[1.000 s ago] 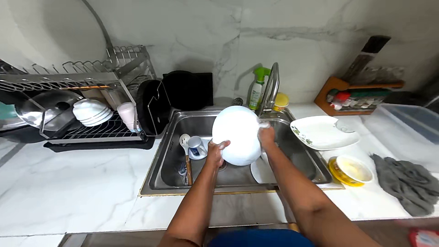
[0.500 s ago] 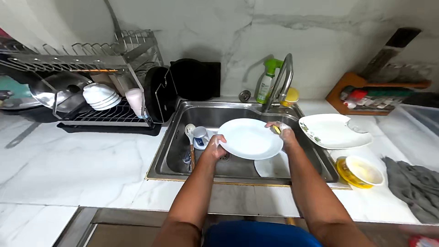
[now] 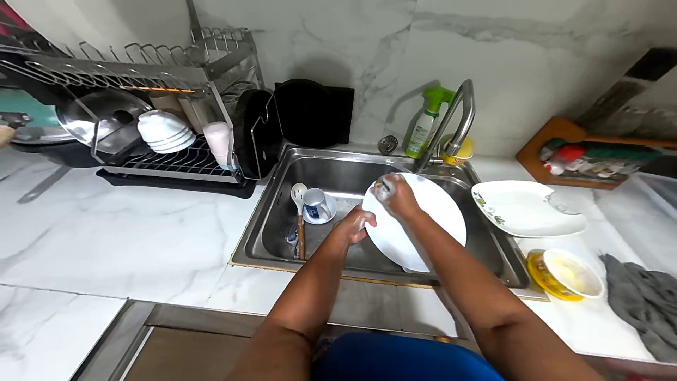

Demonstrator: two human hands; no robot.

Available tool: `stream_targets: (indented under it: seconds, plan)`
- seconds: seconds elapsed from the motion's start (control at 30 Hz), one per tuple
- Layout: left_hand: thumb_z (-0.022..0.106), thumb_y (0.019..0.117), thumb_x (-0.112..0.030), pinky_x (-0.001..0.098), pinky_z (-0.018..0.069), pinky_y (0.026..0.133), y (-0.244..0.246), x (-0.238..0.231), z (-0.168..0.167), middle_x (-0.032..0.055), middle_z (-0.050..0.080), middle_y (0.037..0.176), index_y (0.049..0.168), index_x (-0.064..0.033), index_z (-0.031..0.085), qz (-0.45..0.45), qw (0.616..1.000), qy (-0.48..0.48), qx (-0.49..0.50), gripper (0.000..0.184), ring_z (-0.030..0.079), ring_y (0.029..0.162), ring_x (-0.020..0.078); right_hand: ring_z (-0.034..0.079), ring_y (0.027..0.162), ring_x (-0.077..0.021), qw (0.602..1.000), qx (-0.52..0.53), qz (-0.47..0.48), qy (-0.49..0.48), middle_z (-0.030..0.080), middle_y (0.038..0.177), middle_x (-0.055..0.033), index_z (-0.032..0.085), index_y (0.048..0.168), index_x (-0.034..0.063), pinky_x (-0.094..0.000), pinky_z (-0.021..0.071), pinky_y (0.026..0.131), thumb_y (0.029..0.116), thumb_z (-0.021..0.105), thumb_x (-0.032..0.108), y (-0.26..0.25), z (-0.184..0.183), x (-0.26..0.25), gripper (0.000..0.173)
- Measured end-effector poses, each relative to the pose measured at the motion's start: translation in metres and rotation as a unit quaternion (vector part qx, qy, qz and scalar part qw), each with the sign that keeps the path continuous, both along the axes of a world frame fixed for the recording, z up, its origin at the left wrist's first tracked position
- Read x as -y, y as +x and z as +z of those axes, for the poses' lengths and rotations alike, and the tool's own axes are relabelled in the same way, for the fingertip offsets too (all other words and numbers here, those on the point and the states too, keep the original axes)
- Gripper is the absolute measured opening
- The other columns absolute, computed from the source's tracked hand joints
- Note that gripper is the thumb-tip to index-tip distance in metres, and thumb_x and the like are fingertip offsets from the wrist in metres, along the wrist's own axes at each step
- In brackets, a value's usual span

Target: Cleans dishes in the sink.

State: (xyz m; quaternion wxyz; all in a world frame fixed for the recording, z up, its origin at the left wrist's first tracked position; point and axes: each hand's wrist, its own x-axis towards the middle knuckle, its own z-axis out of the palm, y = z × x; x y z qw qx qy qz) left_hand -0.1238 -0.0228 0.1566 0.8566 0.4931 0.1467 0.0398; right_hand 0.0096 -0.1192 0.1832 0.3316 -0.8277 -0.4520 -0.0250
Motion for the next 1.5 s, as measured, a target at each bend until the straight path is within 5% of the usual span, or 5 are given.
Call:
stream_targets:
  seconds: [0.83, 1.03, 1.27, 1.37, 1.5]
  plan:
    - [0.051, 0.0816, 0.019, 0.0322, 0.0583, 0.076, 0.003, 0.002, 0.002, 0.0081, 0.063, 0.108, 0.133, -0.0043, 0.045, 0.001, 0.999, 0.052, -0.015, 0.057, 0.065, 0.09, 0.0137, 0.064, 0.101, -0.035, 0.981, -0.181, -0.002, -0.071, 0.067, 0.108, -0.023, 0.067, 0.11, -0.0026, -0.0548, 0.0512, 0.092, 0.0915, 0.08, 0.023, 0.002, 0.032, -0.017, 0.034]
    - [0.05, 0.0814, 0.018, 0.0335, 0.0589, 0.077, 0.003, 0.004, 0.002, 0.0101, 0.064, 0.106, 0.129, -0.0022, 0.045, 0.058, 0.998, 0.016, -0.003, 0.052, 0.067, 0.09, 0.0154, 0.048, 0.136, -0.0457, 0.993, 0.0, -0.119, -0.016, 0.052, 0.143, -0.0286, 0.06, 0.134, -0.0027, -0.0598, 0.041, 0.112, 0.1005, 0.064, 0.04, 0.0, -0.008, -0.015, 0.054]
    - [0.048, 0.0853, 0.013, 0.0373, 0.0585, 0.075, 0.008, -0.008, -0.006, 0.0144, 0.062, 0.107, 0.134, 0.0002, 0.043, 0.182, 0.983, 0.013, 0.007, 0.051, 0.066, 0.09, 0.0193, 0.029, 0.155, -0.0345, 0.985, 0.003, 0.147, -0.095, 0.042, 0.161, -0.017, 0.052, 0.15, 0.0034, -0.0538, 0.0206, 0.127, 0.1088, 0.036, 0.02, -0.042, -0.037, 0.052, 0.047]
    - [0.049, 0.0812, 0.016, 0.0366, 0.0581, 0.074, 0.006, -0.002, 0.0, 0.0141, 0.06, 0.109, 0.135, 0.0004, 0.043, 0.193, 0.981, 0.025, 0.01, 0.056, 0.064, 0.09, 0.0182, 0.025, 0.157, -0.0339, 0.985, 0.059, 0.033, -0.158, 0.036, 0.166, -0.0121, 0.045, 0.157, 0.0174, -0.0633, 0.0175, 0.125, 0.1066, 0.038, 0.024, -0.002, -0.038, 0.09, 0.051]
    - [0.05, 0.0803, 0.017, 0.0356, 0.0602, 0.073, 0.019, 0.025, 0.005, 0.0125, 0.063, 0.105, 0.13, -0.0002, 0.045, 0.161, 0.986, 0.029, 0.028, 0.053, 0.067, 0.088, 0.0173, 0.053, 0.133, -0.0459, 0.97, -0.038, -0.191, -0.146, 0.046, 0.154, -0.0244, 0.042, 0.158, 0.0143, -0.0633, 0.0459, 0.106, 0.1051, 0.048, 0.02, 0.051, -0.006, 0.116, 0.054]
